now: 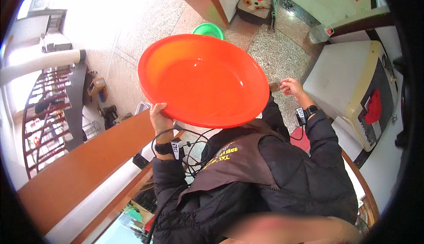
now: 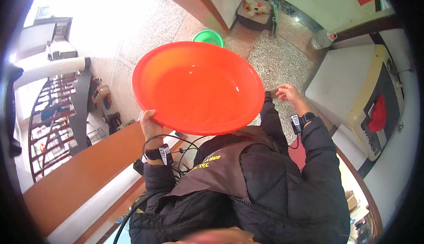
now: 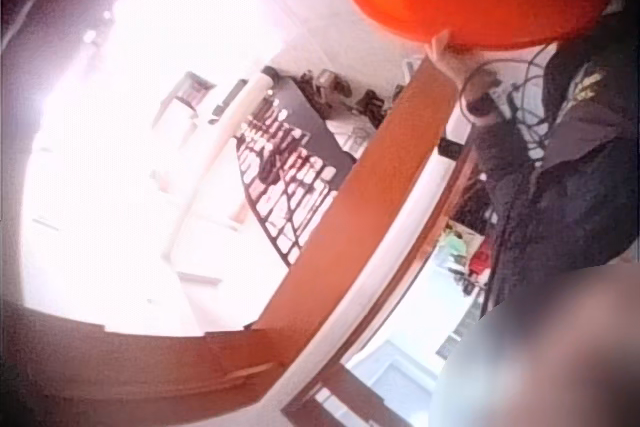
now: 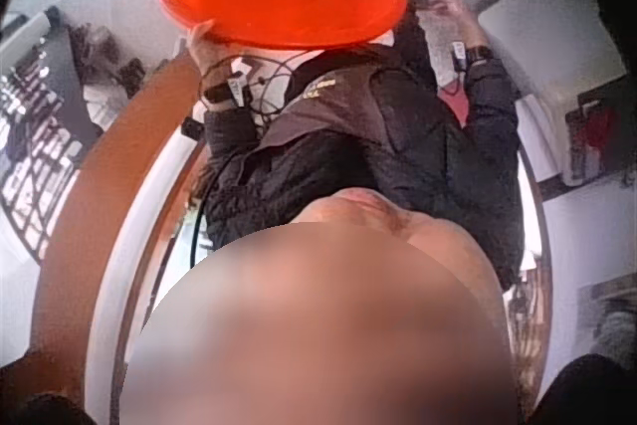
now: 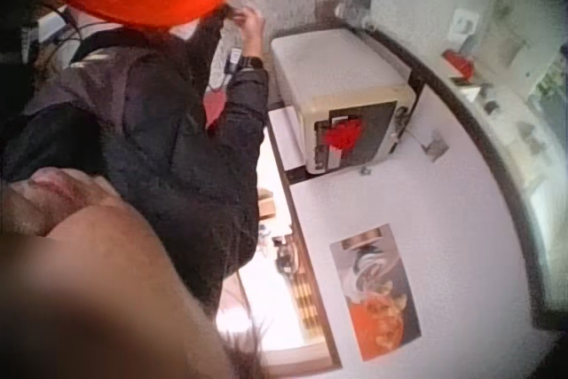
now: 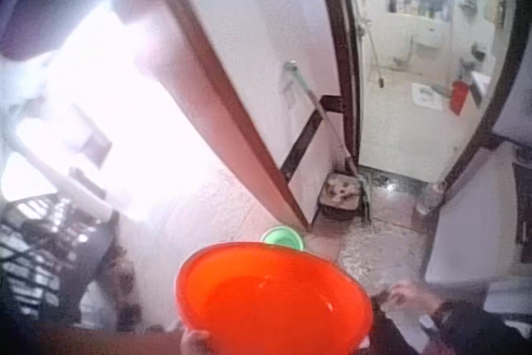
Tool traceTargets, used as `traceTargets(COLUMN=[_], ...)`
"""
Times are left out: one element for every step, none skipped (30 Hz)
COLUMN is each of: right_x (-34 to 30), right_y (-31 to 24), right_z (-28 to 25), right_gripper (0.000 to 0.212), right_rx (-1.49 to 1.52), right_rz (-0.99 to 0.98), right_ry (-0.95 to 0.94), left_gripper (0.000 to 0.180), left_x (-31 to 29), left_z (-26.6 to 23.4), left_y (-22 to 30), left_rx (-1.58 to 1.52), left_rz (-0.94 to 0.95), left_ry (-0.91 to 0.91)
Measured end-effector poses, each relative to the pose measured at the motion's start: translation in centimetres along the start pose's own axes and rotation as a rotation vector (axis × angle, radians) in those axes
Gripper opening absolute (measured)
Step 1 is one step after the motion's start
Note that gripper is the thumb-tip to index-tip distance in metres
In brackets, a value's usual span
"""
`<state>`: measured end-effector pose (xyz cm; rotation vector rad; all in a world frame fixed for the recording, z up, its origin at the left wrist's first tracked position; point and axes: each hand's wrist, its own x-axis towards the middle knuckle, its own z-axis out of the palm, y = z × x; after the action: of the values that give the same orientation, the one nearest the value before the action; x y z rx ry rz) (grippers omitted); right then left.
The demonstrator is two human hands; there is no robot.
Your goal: The person moves from the living area into the bathroom, then empties a pink basin of toiletries onto the shelf. They place the empty basin in the sink, fill a red basin with water from the shower, and carry it out. They return with a green bowl, place it in the red basin, and bring both back into the bathroom. Finally, they fill another red basin with water and use a floor brush to scrub the floor.
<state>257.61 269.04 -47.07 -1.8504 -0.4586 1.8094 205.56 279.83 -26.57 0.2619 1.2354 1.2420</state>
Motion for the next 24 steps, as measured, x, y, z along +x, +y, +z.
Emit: traceTargets(right_x=[0.3, 0.6, 0.9, 1.4, 2.0, 2.8, 3.7, 4.8, 6.0, 7.2, 8.4, 9.6, 10.9, 12.3, 13.9, 15.2, 16.1, 16.9, 17.4, 17.9, 18.2, 18.2, 18.0, 17.5], right_y=[0.1, 0.1, 0.2, 0.3, 0.3, 0.5, 0.6, 0.7, 0.7, 0.6, 0.4, 0.1, -0.5, -1.4, -2.7, -3.9, -4.7, -5.9, -6.9, -8.1, -9.2, -10.1, -10.7, -11.1], right_z=[1.4, 2.6, 3.8, 4.6, 5.4, 6.3, 6.9, 7.5, 8.2, 8.5, 8.8, 9.3, 9.6, 10.0, 10.5, 11.0, 11.5, 11.9, 12.2, 12.4, 12.5, 12.3, 12.3, 12.1], right_gripper=[0.022, 0.023, 0.023, 0.023, 0.023, 0.023, 0.023, 0.023, 0.023, 0.023, 0.023, 0.022, 0.022, 0.021, 0.021, 0.021, 0.020, 0.021, 0.021, 0.021, 0.021, 0.023, 0.024, 0.026], right_rx=[0.003, -0.017, -0.035, -0.061, -0.045, -0.048, -0.068, -0.071, -0.054, -0.051, -0.089, -0.099, -0.133, -0.192, -0.180, -0.188, -0.227, -0.224, -0.214, -0.228, -0.263, -0.274, -0.267, -0.269], right_rz=[-0.006, 0.002, 0.012, 0.034, 0.026, 0.037, 0.065, 0.076, 0.103, 0.097, 0.124, 0.119, 0.128, 0.155, 0.120, 0.110, 0.132, 0.115, 0.098, 0.089, 0.100, 0.097, 0.103, 0.128], right_ry=[-0.048, -0.068, -0.085, -0.075, -0.119, -0.128, -0.107, -0.121, -0.113, -0.146, -0.128, -0.160, -0.170, -0.154, -0.201, -0.220, -0.196, -0.185, -0.244, -0.264, -0.252, -0.277, -0.326, -0.341], left_gripper=[0.041, 0.041, 0.040, 0.039, 0.038, 0.032, 0.031, 0.029, 0.028, 0.027, 0.027, 0.026, 0.027, 0.028, 0.029, 0.029, 0.030, 0.031, 0.032, 0.032, 0.033, 0.035, 0.036, 0.040], left_x=[-0.1, -0.4, -0.7, -1.2, -1.4, -1.5, -1.4, -1.5, -1.4, -1.4, -1.3, -1.2, -1.3, -1.3, -1.3, -1.4, -1.7, -1.9, -2.1, -2.5, -2.7, -2.8, -2.8, -2.6], left_z=[-1.8, -3.4, -5.0, -6.2, -7.4, -8.6, -9.7, -10.9, -12.2, -13.4, -14.5, -15.5, -16.4, -17.0, -17.3, -17.4, -17.3, -16.9, -16.5, -15.9, -15.5, -15.0, -14.8, -14.6], left_y=[0.7, 1.3, 1.8, 1.9, 2.0, 2.0, 1.7, 1.5, 1.2, 0.8, 0.4, 0.1, -0.1, -0.2, -0.3, -0.3, -0.3, -0.3, -0.1, -0.3, -0.4, -0.5, -0.4, -0.4], left_rx=[-0.023, -0.045, -0.042, -0.038, -0.032, -0.034, -0.023, -0.022, -0.033, -0.033, -0.044, -0.055, -0.065, -0.077, -0.091, -0.103, -0.109, -0.116, -0.111, -0.136, -0.146, -0.171, -0.222, -0.210], left_rz=[0.009, 0.016, 0.049, 0.082, 0.110, 0.150, 0.127, 0.123, 0.140, 0.108, 0.103, 0.100, 0.106, 0.115, 0.128, 0.137, 0.139, 0.143, 0.158, 0.185, 0.142, 0.135, 0.141, 0.129], left_ry=[0.002, 0.005, 0.053, 0.098, 0.139, 0.074, 0.166, 0.181, 0.115, 0.220, 0.243, 0.267, 0.288, 0.309, 0.327, 0.346, 0.372, 0.398, 0.437, 0.384, 0.449, 0.427, 0.341, 0.316])
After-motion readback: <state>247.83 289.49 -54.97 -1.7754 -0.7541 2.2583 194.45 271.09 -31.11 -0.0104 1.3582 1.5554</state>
